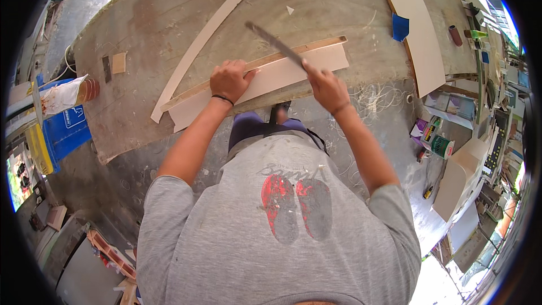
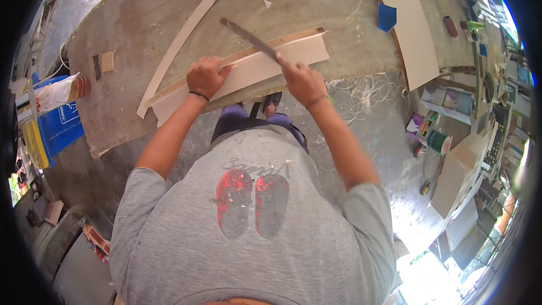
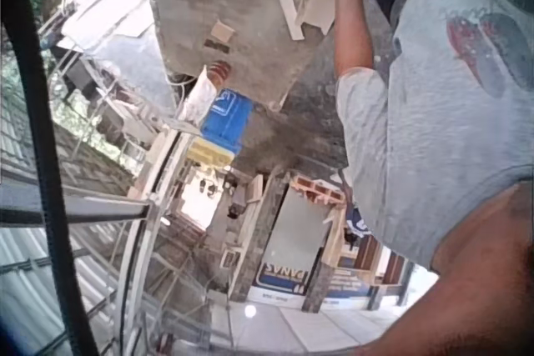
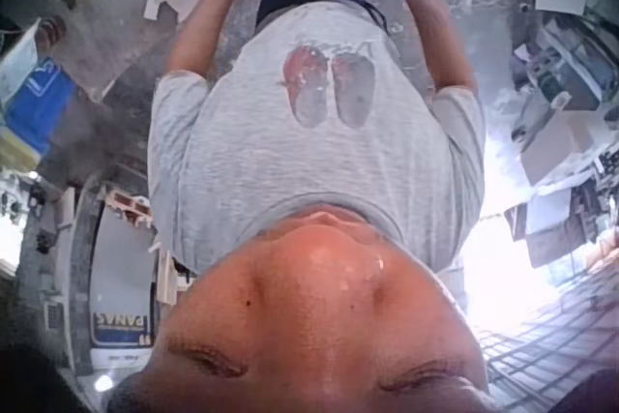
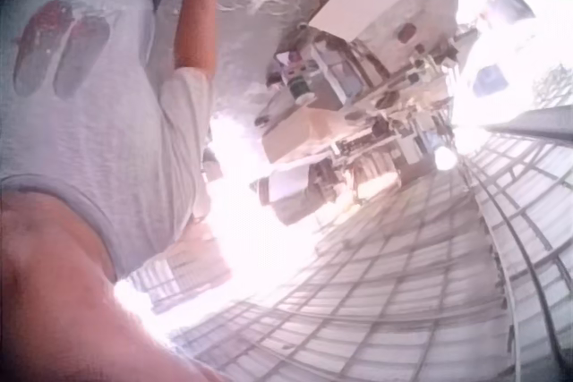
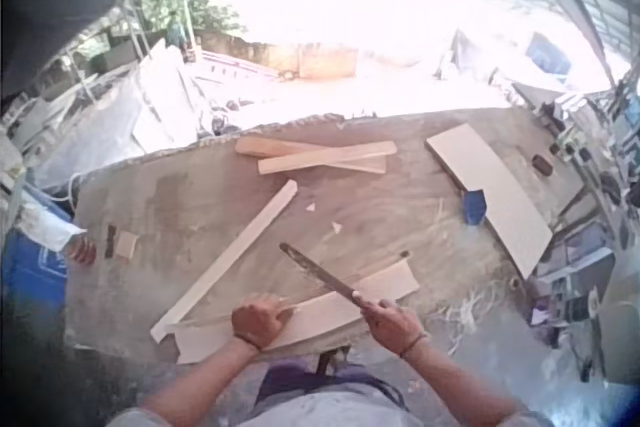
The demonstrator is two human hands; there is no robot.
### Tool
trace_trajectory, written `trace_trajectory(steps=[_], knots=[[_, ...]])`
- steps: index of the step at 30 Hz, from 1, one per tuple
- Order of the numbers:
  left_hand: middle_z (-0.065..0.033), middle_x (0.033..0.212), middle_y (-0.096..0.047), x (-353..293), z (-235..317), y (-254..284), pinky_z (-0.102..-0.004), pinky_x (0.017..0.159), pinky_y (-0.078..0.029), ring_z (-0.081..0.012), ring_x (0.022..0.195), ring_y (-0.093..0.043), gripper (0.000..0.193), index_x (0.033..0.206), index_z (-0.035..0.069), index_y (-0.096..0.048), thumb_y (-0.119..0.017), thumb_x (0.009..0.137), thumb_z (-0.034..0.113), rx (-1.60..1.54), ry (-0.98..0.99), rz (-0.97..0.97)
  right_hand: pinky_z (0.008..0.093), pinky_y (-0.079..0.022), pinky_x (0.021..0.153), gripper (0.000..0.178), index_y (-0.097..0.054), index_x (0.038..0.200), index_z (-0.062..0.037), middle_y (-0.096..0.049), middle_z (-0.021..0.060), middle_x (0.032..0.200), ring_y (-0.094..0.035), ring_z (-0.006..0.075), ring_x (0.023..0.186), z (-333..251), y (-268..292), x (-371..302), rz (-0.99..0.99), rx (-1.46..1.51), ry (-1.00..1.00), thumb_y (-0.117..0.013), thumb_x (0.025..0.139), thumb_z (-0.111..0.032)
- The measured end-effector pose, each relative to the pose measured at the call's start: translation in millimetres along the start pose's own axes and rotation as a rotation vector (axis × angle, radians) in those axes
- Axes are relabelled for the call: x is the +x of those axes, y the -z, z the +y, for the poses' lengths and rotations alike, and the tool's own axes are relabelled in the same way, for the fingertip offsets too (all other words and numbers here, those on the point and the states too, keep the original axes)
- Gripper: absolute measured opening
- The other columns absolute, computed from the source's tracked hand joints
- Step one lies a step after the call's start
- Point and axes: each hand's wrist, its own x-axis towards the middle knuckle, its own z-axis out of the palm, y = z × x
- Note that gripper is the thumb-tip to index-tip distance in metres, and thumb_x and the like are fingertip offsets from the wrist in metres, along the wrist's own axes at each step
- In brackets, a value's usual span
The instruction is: The person smooths the edges of a piece of wood using a hand file and then uses a power angle grinder to sand the same piece of wood.
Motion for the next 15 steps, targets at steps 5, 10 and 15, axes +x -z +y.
trace_trajectory(steps=[5,10,15], knots=[[-0.0073,0.074,-0.064,2.4,-1.7,-1.8,-0.0396,0.064,-0.047,-0.0253,0.075,-0.063,0.036,0.079,0.013,-0.067,-0.065,0.078,0.049,0.014,0.002,0.018,0.0469,-0.049,0.057,0.041,-0.051,0.131,-0.0351,-0.058,0.0133,0.077,-0.061,0.0365,0.065,11.7,25.5,26.7,-0.040,-0.001,0.035,-0.054,0.092,-0.023],[-0.0068,0.074,-0.063,-1.4,3.3,-0.1,-0.0391,0.064,-0.047,-0.0248,0.075,-0.063,0.036,0.080,0.013,-0.067,-0.066,0.077,0.049,0.020,0.014,0.037,0.0454,-0.050,0.060,0.040,-0.051,0.131,-0.0333,-0.058,0.0132,0.077,-0.061,0.0358,0.065,43.0,43.6,-50.5,-0.192,-0.003,0.005,-0.054,0.093,-0.022],[-0.0063,0.075,-0.063,0.0,6.3,1.9,-0.0388,0.064,-0.047,-0.0241,0.076,-0.063,0.035,0.080,0.014,-0.067,-0.067,0.077,0.048,0.026,0.023,0.032,0.0428,-0.051,0.058,0.041,-0.052,0.131,-0.0334,-0.059,0.0123,0.079,-0.061,0.0332,0.061,70.0,23.9,21.3,0.002,0.017,0.152,-0.055,0.092,-0.022]])
